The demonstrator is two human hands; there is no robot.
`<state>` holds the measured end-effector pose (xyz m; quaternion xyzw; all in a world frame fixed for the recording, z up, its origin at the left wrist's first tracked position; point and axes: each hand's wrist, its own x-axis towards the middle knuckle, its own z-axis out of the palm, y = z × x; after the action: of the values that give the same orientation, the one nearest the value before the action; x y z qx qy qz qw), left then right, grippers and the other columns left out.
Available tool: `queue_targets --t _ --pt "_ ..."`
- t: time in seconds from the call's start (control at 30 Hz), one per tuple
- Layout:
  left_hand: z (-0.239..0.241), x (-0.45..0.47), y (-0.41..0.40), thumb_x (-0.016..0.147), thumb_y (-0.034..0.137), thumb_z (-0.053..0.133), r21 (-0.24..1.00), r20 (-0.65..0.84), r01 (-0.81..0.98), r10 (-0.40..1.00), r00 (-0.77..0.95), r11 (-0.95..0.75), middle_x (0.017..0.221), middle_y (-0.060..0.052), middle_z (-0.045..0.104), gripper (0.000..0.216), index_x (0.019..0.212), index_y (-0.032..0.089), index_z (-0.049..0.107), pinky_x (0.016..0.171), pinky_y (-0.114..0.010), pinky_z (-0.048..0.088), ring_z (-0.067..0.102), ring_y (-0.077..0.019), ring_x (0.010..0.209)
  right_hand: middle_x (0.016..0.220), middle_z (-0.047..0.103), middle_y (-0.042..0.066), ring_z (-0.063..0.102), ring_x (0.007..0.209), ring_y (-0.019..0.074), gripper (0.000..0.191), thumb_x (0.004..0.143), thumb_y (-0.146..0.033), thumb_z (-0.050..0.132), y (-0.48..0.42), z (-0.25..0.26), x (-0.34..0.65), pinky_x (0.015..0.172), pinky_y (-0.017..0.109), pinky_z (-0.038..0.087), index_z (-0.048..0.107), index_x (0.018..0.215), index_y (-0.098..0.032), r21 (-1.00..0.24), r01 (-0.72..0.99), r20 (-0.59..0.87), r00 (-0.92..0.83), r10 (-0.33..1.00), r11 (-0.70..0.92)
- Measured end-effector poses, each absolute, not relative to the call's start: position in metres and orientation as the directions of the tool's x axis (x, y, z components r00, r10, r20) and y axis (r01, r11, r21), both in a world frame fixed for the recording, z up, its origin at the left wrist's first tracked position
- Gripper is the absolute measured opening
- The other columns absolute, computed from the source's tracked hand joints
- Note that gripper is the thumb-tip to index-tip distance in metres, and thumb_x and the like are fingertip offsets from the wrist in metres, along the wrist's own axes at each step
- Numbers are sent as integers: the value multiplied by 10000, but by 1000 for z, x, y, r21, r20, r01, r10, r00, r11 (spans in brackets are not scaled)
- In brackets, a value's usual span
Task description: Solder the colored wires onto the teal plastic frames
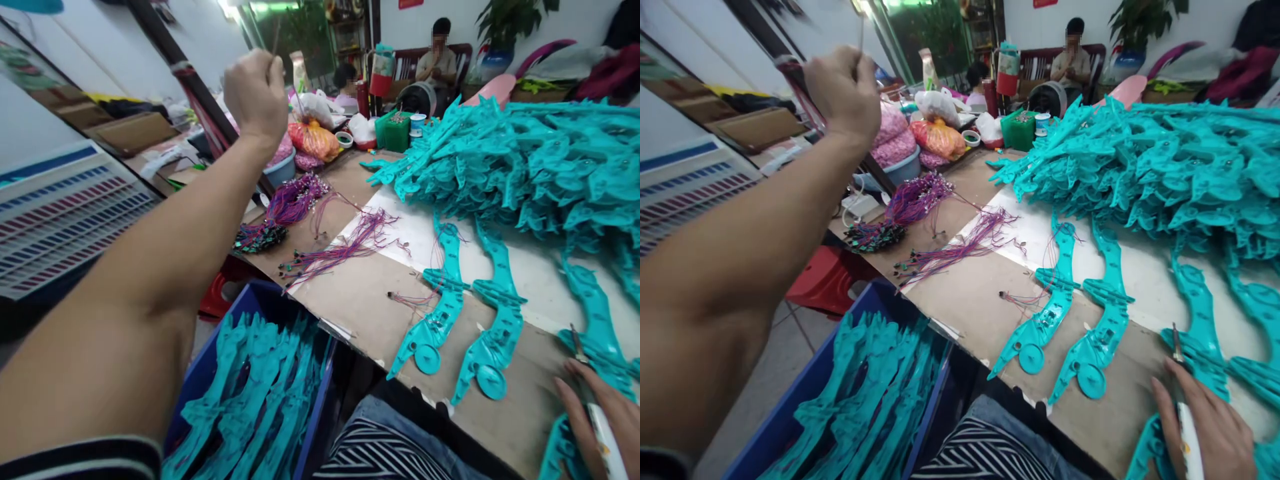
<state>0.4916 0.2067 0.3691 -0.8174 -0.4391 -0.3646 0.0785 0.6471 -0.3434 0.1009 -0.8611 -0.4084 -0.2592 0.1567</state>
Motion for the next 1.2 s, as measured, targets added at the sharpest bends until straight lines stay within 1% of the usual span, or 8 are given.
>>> queue_targets --t 0.13,0.33,0.5,0.67,0.8,0.93,1.13,1.2 --pt "365 502 199 930 266 529 170 545 801 731 409 -575 1001 -77 720 192 921 181 701 856 -353 385 555 -223 969 1045 727 143 709 861 387 563 979 -520 394 -341 104 647 738 511 546 424 1491 -288 -17 798 610 486 626 -603" --pt "359 492 196 1035 269 353 328 656 818 737 163 -473 1096 -140 699 335 1117 107 635 877 -364 387 581 -231 994 1039 721 140 707 865 383 575 981 -551 330 -336 110 643 704 524 552 376 1510 -332 -27 788 607 502 617 -615" --pt "370 485 201 1027 224 378 419 659 795 749 66 -439 1164 -164 681 294 1073 85 633 949 -367 381 584 -245 1092 1029 726 132 712 855 359 568 980 -545 314 -333 112 643 689 507 555 344 1519 -368 -20 786 629 490 603 -618" --pt "374 486 194 983 242 463 357 664 778 726 178 -517 1067 -99 702 214 1075 144 629 954 -350 396 581 -221 1038 1064 729 118 721 876 334 575 984 -540 285 -335 111 644 719 500 557 285 1538 -383 -32 810 594 487 641 -586" --pt "375 490 193 978 211 441 296 623 810 745 238 -506 1082 -120 690 231 1085 113 621 957 -365 395 583 -225 1038 1064 731 110 723 874 325 557 984 -540 306 -336 112 645 733 483 554 325 1516 -376 -32 819 593 477 648 -573" --pt "372 494 191 928 180 515 309 565 803 777 276 -510 1047 -124 700 151 970 112 643 950 -337 394 575 -227 1065 1056 728 115 723 870 319 546 990 -546 308 -337 114 647 747 470 546 376 1489 -336 -32 823 621 462 633 -568" --pt "380 499 189 965 167 490 345 686 751 697 207 -563 1032 -116 717 183 969 96 658 900 -316 433 607 -197 974 1048 728 98 711 891 321 483 1000 -516 342 -335 127 645 833 470 532 481 1414 -312 -36 813 671 450 589 -580" --pt "390 499 191 948 147 532 348 689 732 690 224 -585 990 -92 719 133 899 120 653 890 -297 439 612 -191 976 1055 729 92 702 947 331 475 991 -535 354 -336 133 646 887 477 525 537 1369 -314 -110 766 673 526 520 -633"
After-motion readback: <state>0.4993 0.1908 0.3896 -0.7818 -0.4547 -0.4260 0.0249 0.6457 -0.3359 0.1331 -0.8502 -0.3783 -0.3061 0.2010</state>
